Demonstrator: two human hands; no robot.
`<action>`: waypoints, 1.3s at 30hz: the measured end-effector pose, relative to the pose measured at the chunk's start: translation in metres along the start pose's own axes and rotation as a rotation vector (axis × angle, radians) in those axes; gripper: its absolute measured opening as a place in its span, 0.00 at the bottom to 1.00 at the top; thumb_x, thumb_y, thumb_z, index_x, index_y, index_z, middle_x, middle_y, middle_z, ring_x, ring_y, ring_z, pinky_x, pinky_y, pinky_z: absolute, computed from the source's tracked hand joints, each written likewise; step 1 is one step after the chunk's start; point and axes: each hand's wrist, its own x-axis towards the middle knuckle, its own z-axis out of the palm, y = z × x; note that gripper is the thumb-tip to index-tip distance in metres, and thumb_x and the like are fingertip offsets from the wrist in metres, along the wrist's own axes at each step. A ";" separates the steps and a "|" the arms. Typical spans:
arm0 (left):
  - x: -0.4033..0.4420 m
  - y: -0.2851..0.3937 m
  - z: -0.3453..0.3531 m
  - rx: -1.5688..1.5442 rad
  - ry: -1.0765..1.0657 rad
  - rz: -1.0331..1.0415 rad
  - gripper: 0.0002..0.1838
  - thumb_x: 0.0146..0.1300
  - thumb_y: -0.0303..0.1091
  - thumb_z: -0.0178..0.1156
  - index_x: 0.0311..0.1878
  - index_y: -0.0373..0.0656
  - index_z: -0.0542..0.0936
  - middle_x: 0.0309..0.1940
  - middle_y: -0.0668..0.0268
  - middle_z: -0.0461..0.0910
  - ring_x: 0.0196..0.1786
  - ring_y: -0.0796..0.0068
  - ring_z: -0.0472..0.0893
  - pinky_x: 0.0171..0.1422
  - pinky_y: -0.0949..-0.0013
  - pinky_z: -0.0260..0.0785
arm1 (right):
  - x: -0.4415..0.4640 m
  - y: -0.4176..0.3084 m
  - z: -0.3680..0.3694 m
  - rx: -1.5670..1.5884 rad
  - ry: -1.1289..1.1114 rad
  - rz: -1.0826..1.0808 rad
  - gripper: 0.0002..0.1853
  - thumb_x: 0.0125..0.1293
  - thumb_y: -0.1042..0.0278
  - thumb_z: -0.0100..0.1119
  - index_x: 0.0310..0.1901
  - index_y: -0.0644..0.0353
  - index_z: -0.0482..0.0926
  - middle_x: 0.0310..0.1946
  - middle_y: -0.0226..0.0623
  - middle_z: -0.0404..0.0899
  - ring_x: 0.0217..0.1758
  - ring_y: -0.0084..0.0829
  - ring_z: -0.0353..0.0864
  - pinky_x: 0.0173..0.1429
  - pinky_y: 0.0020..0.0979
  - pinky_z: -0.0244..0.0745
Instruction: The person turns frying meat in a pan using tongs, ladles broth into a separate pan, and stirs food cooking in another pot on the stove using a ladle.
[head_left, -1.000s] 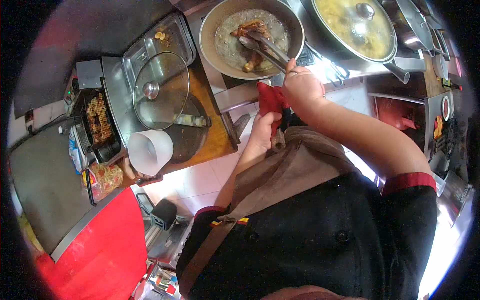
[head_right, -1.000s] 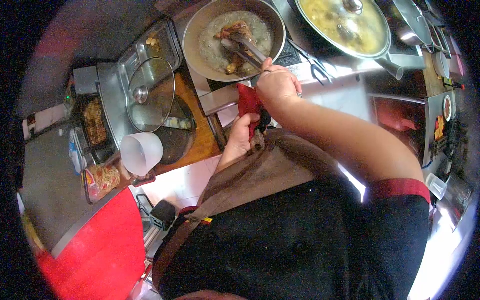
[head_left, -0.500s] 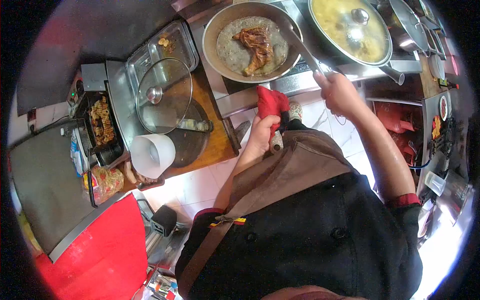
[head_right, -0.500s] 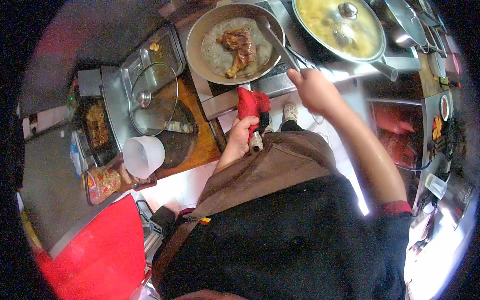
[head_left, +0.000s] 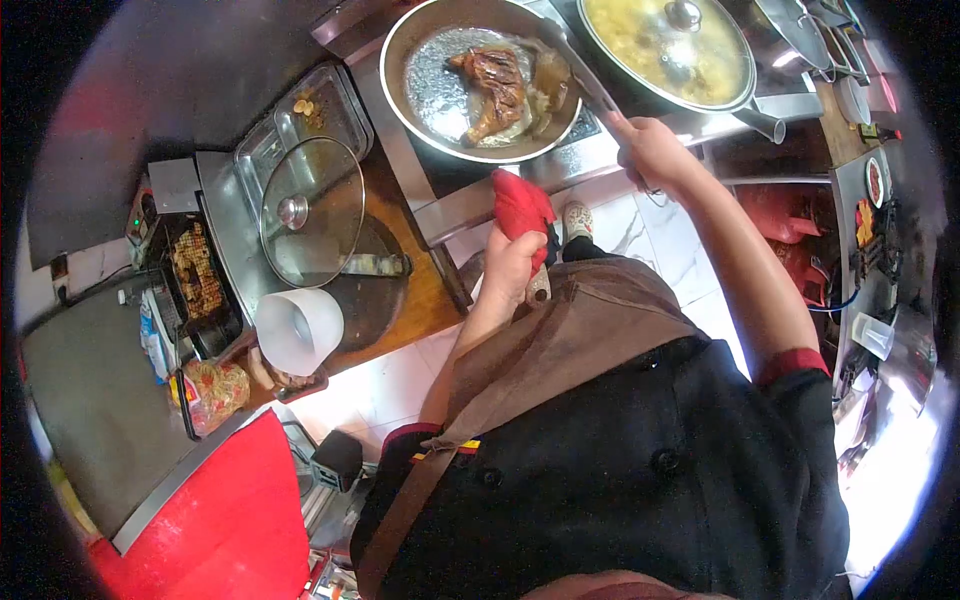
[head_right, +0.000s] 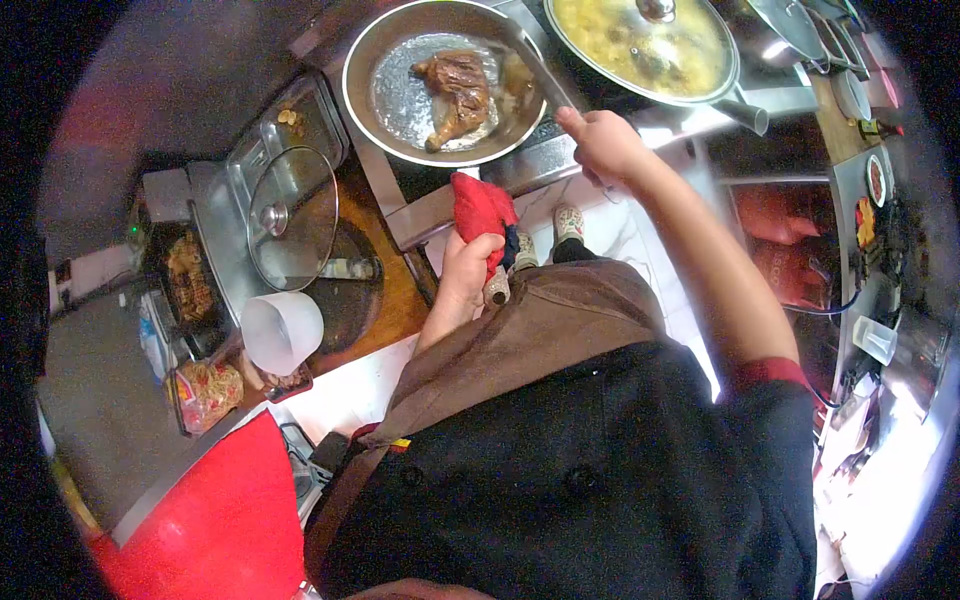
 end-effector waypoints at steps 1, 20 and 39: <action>0.002 -0.002 -0.001 0.003 0.027 0.012 0.19 0.45 0.23 0.54 0.45 0.41 0.73 0.31 0.72 0.73 0.30 0.80 0.72 0.33 0.76 0.65 | -0.010 -0.013 -0.002 0.067 0.008 0.020 0.27 0.69 0.44 0.44 0.31 0.65 0.72 0.13 0.29 0.65 0.11 0.22 0.63 0.14 0.27 0.58; -0.002 -0.002 -0.005 0.036 0.030 -0.091 0.18 0.46 0.23 0.55 0.44 0.41 0.74 0.33 0.72 0.74 0.31 0.81 0.73 0.35 0.76 0.65 | -0.021 -0.039 -0.012 -0.161 -0.042 -0.029 0.28 0.68 0.42 0.45 0.27 0.64 0.71 0.12 0.31 0.67 0.10 0.22 0.65 0.14 0.28 0.58; 0.010 -0.019 -0.018 -0.165 0.017 -0.142 0.18 0.49 0.25 0.56 0.47 0.41 0.74 0.35 0.70 0.75 0.36 0.77 0.74 0.42 0.74 0.66 | -0.030 -0.056 -0.018 -0.341 -0.026 -0.119 0.29 0.69 0.44 0.42 0.22 0.65 0.72 0.09 0.30 0.64 0.08 0.23 0.64 0.14 0.28 0.60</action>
